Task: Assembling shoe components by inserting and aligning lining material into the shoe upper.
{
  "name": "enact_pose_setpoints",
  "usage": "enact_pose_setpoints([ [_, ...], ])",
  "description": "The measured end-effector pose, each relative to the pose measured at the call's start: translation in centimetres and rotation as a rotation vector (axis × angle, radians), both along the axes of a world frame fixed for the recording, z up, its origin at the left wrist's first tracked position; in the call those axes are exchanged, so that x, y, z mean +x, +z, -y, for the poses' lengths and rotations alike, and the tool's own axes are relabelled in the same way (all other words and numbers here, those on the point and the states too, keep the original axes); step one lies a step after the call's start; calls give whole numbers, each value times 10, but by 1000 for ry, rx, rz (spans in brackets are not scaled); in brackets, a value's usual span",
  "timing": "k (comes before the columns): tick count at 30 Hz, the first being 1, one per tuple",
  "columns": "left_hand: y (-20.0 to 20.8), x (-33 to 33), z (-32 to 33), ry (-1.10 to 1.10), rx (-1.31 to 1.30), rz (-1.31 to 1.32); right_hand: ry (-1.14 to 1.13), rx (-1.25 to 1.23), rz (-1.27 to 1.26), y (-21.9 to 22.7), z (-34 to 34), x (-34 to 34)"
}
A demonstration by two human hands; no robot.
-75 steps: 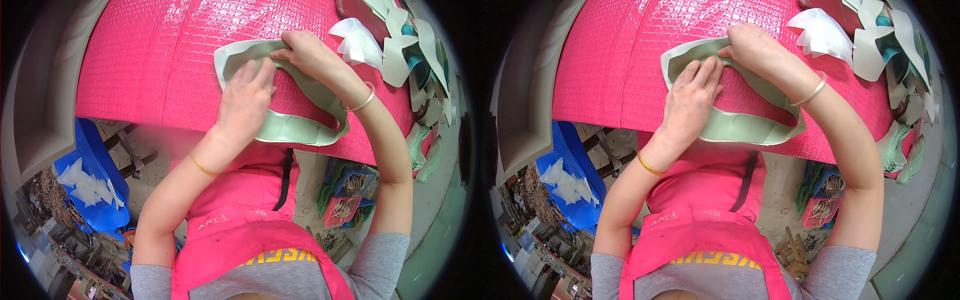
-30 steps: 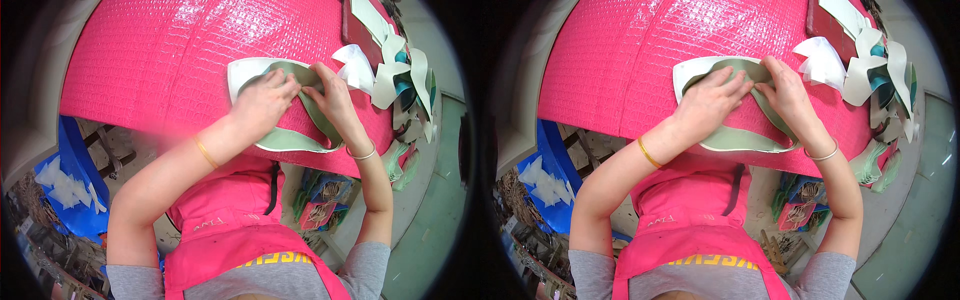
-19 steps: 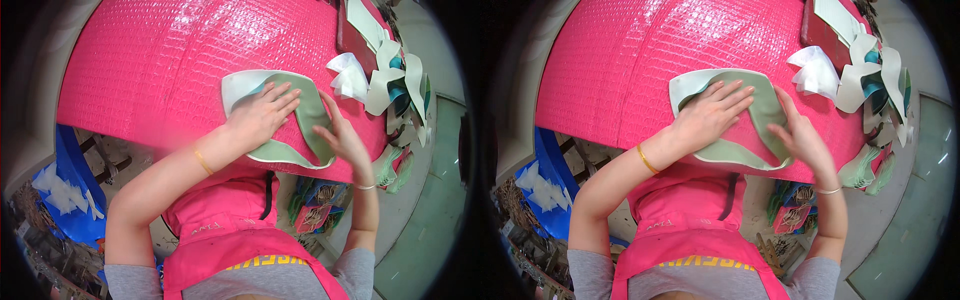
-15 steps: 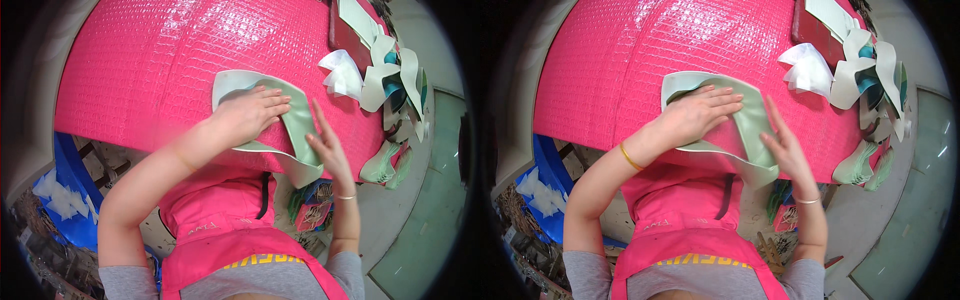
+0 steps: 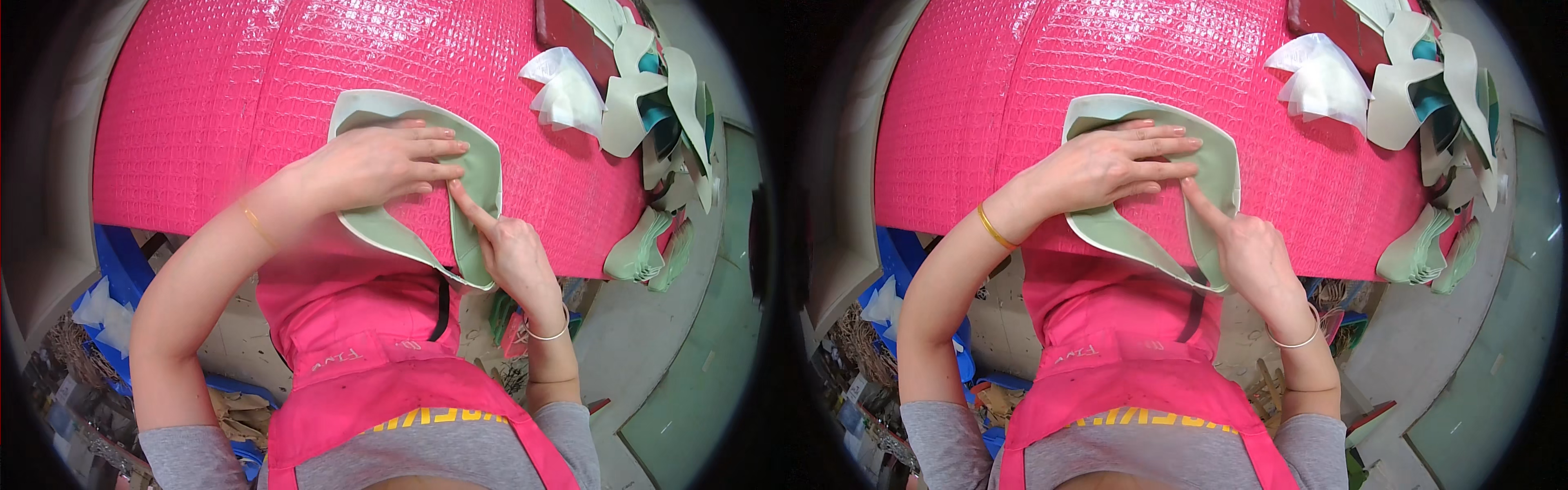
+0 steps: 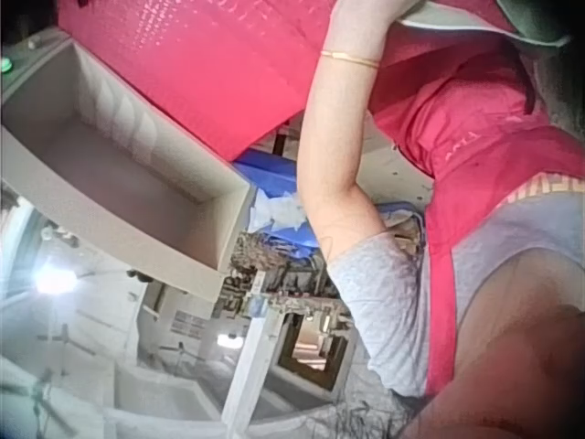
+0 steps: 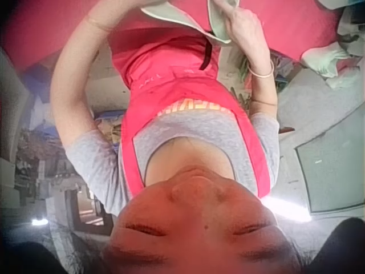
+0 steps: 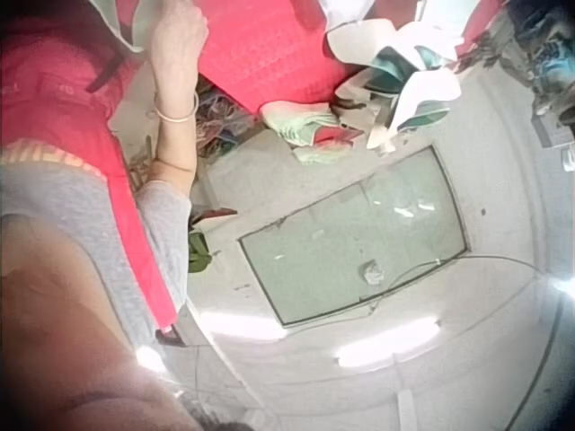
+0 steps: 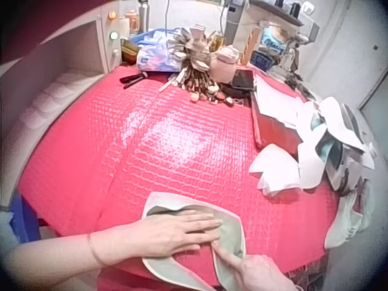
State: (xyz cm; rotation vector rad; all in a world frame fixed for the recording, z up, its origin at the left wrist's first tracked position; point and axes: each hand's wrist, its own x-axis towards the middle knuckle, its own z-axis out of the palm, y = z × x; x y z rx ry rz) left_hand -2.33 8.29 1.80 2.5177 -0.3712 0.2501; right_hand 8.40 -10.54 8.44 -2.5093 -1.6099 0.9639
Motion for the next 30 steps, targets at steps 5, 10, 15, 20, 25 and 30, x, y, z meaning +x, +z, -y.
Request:
enact_pose_setpoints([
  [5, -3, 0, 7, 31, 74, -20, 71, 158, -46, 3, 17, -2],
  [10, -5, 0, 10, 24, 103, -41, -13, 232, -175, 6, 29, -5],
  [15, 1, -8, 14, 50, 47, -35, 166, 538, 157, 6, 9, -3],
  [20, 3, -23, 13, 340, 1, -39, 257, 192, 83, -22, 6, 8],
  [25, 0, -17, 20, 472, -30, -27, 271, 235, 192, -33, -21, 13],
  [30, -1, 7, -7, 769, 324, 40, 320, 352, 363, -38, -63, 29],
])
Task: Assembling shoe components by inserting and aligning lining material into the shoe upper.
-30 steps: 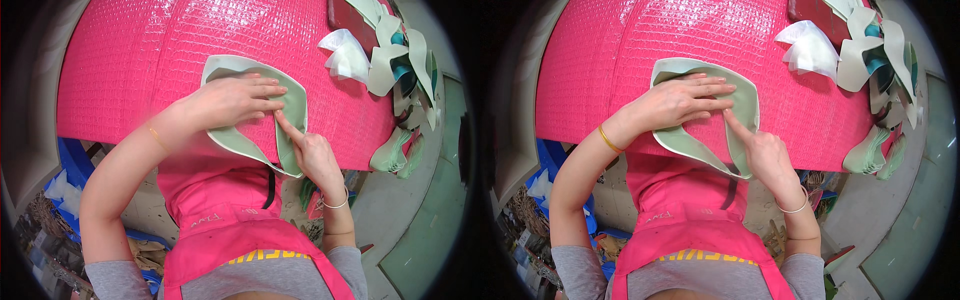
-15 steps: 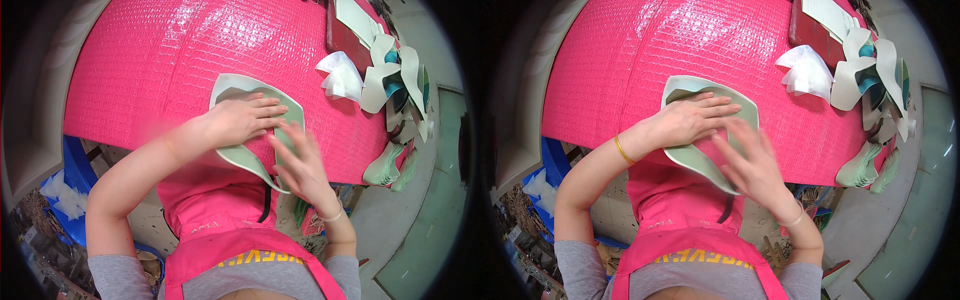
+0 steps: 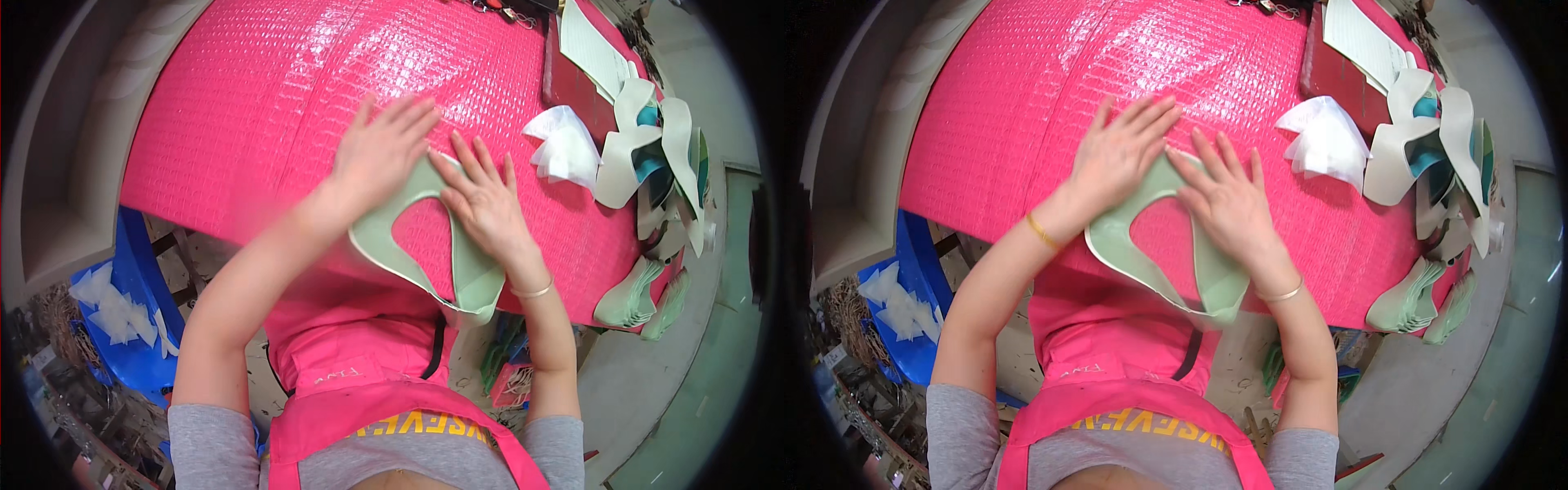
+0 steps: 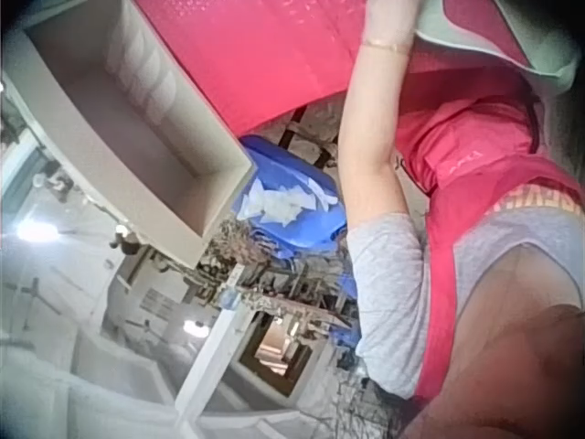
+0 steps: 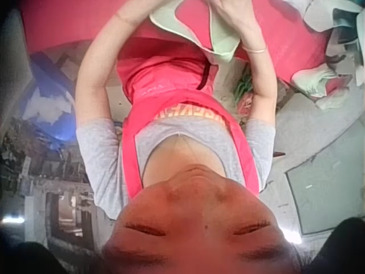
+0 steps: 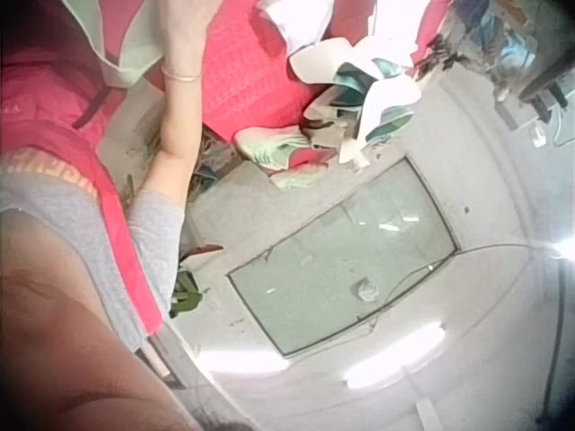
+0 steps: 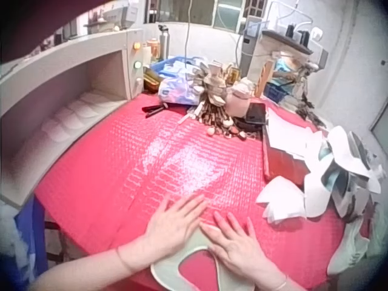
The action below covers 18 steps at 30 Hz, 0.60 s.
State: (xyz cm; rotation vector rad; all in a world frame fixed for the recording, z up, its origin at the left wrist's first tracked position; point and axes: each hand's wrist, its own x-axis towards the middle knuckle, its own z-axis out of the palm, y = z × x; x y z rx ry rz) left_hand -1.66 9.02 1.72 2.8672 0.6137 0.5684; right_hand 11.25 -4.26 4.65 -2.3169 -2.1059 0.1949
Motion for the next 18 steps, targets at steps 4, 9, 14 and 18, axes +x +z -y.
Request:
enact_pose_setpoints([
  [4, 9, -30, -22, 168, 225, -137, 70, 63, -279, -1, 29, 28],
  [9, 71, -35, 77, -39, 25, 269, -339, 32, -908, 22, 11, 48],
  [14, 79, -13, 146, -339, -247, -198, -123, 38, -1150, 8, -13, 39],
  [18, 118, -68, 92, -438, -3, -621, -544, -64, -1122, 18, 44, 37],
])
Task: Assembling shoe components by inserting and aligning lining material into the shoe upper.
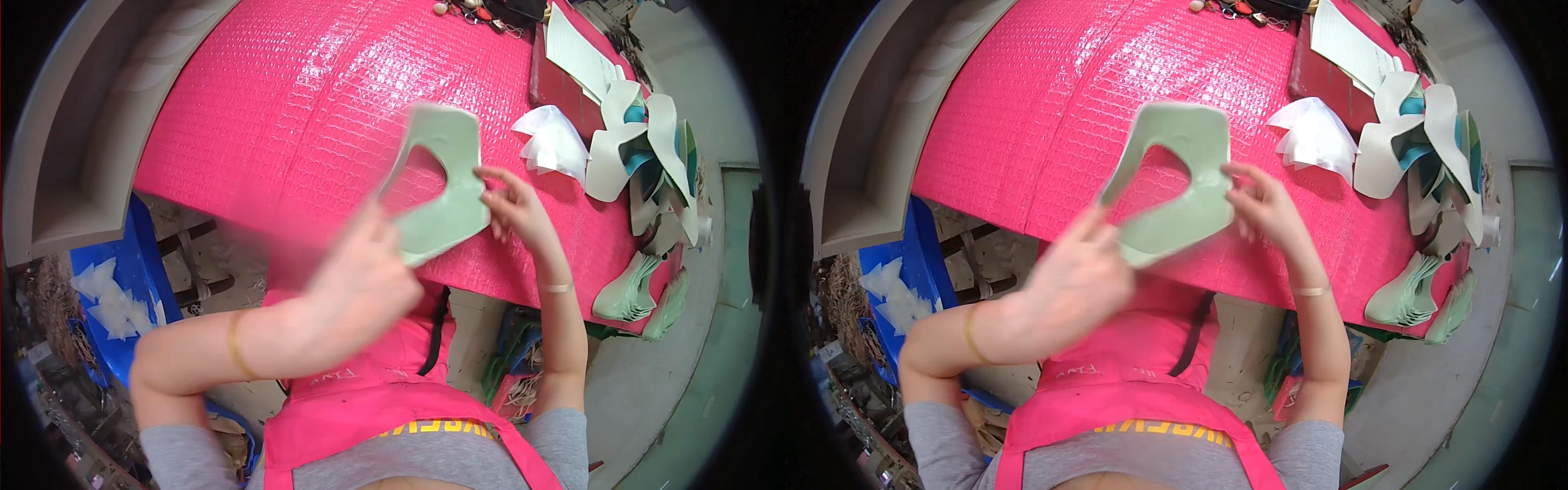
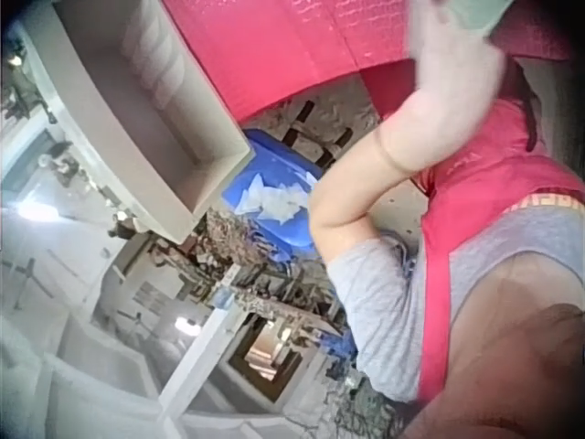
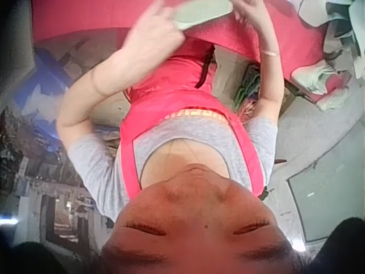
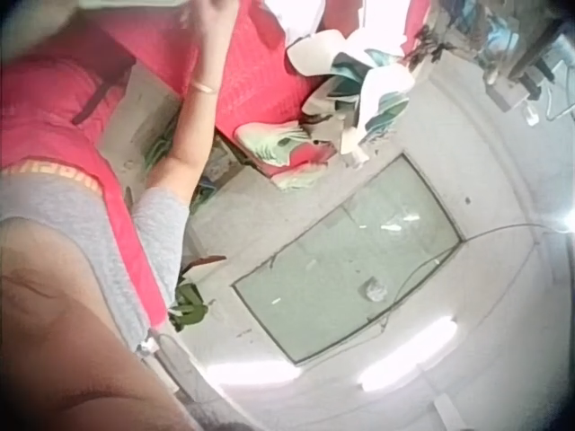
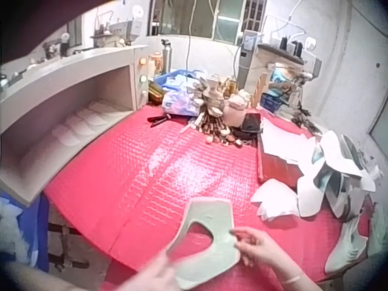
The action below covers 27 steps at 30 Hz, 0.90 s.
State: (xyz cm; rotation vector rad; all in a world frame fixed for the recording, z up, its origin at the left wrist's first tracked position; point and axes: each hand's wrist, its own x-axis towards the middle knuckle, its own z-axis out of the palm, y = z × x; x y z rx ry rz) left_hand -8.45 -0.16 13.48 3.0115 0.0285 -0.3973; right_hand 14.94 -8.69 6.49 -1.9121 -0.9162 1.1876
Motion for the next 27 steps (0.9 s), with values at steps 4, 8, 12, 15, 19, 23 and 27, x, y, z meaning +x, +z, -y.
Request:
enact_pose_setpoints([
  [4, -54, -35, -29, 64, 366, 388, 254, 635, 934, -8, 5, -53],
  [8, -92, -44, -30, 12, 202, 514, 823, 444, 715, -17, -11, -97],
  [12, -82, -45, -38, 13, 128, 557, 887, 290, 834, -14, -15, -44],
  [15, -82, -44, -43, -56, 137, 510, 852, 217, 1146, -16, -33, -2],
  [19, -78, -25, -29, 73, 66, 521, 809, 234, 1092, -12, -50, 6],
  [23, -80, -7, -31, 139, 109, 564, 759, 338, 1089, -21, -58, -22],
  [27, -76, -5, -43, 70, -169, 453, 723, 272, 1153, -26, -78, -7],
])
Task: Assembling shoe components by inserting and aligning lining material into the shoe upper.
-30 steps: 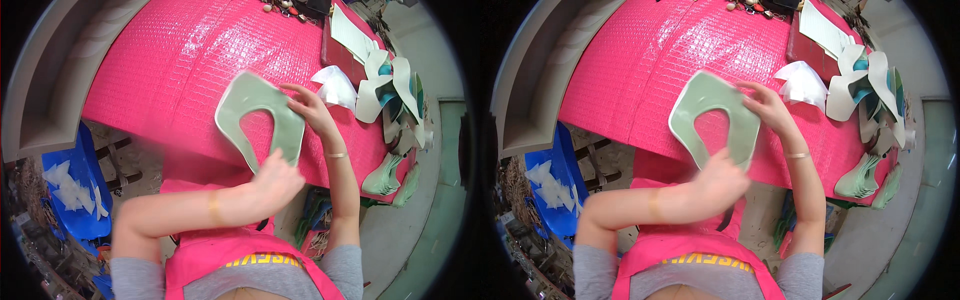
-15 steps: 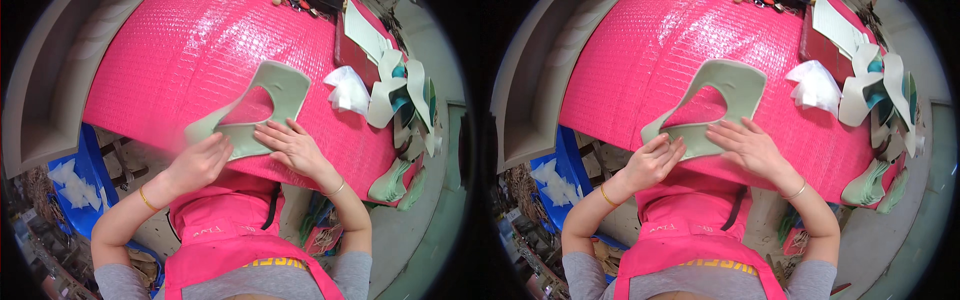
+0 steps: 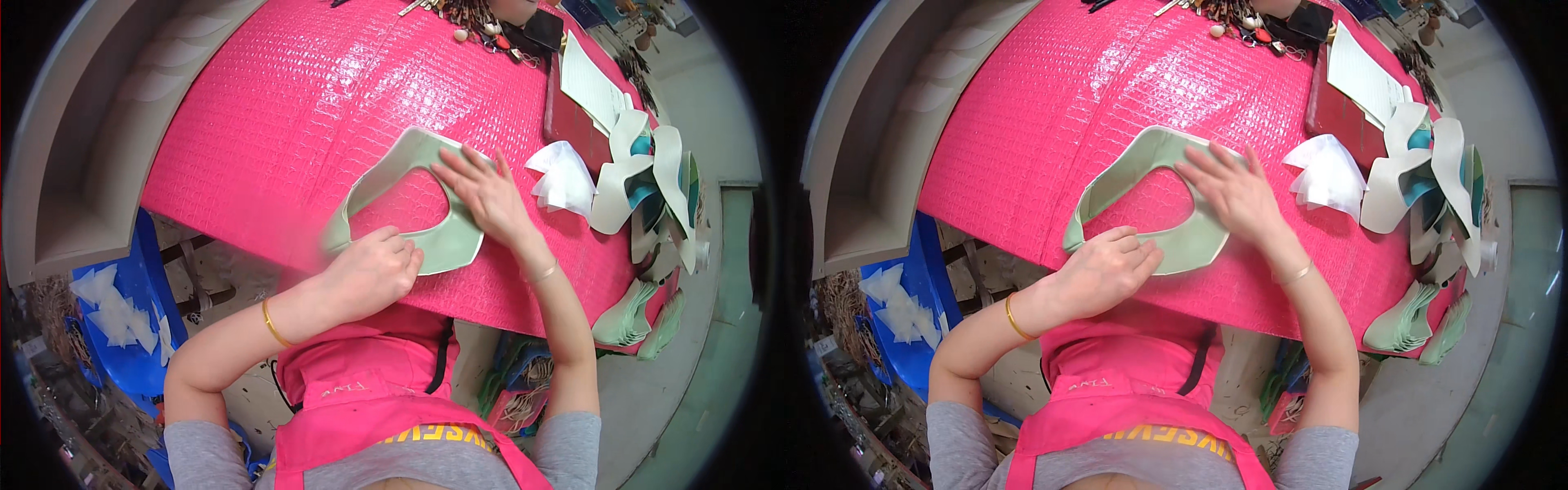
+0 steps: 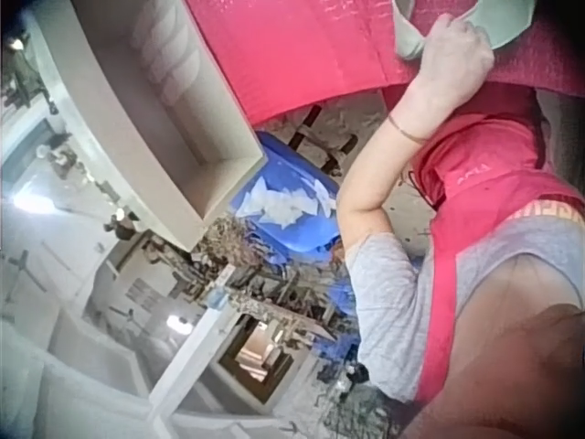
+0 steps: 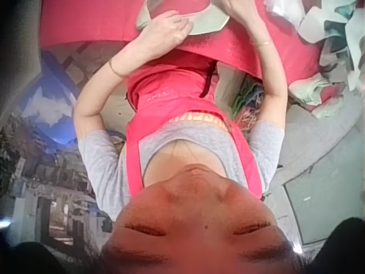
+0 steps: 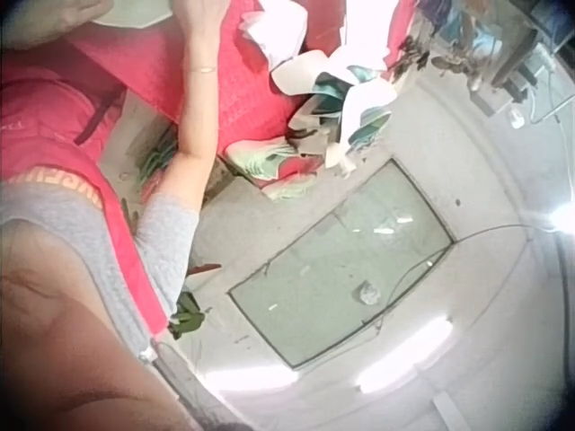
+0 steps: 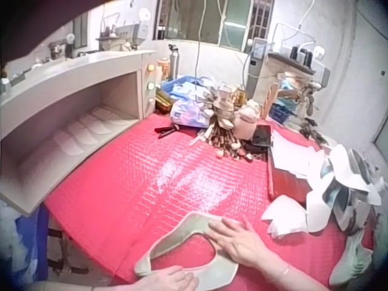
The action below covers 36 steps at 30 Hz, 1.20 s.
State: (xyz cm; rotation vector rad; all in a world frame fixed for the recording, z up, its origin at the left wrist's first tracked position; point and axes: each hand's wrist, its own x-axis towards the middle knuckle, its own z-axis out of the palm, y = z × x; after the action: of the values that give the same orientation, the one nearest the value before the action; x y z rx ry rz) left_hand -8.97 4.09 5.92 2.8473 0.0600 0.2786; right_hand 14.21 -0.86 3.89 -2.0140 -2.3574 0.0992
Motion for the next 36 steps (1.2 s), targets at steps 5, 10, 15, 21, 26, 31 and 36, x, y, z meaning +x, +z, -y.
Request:
enact_pose_setpoints([
  [5, 39, 9, -37, 392, -117, 396, -118, -53, -340, -3, -38, 23],
  [10, 4, -11, -85, 722, -726, -128, -45, 214, -461, 5, -76, -7],
  [15, 6, -34, -85, 732, -1028, -423, -128, -239, -610, 11, -41, -26],
  [21, 3, -36, -74, 696, -413, -421, 343, 111, -421, 8, -16, -69],
  [26, 7, -45, -89, 602, -635, -495, 422, -131, -396, 2, -18, -83],
  [31, 2, -50, -97, 509, -642, -458, 298, -120, -269, 6, -10, -84],
  [36, 6, -44, -102, 485, -636, -584, 266, -155, -314, 8, -12, -84],
])
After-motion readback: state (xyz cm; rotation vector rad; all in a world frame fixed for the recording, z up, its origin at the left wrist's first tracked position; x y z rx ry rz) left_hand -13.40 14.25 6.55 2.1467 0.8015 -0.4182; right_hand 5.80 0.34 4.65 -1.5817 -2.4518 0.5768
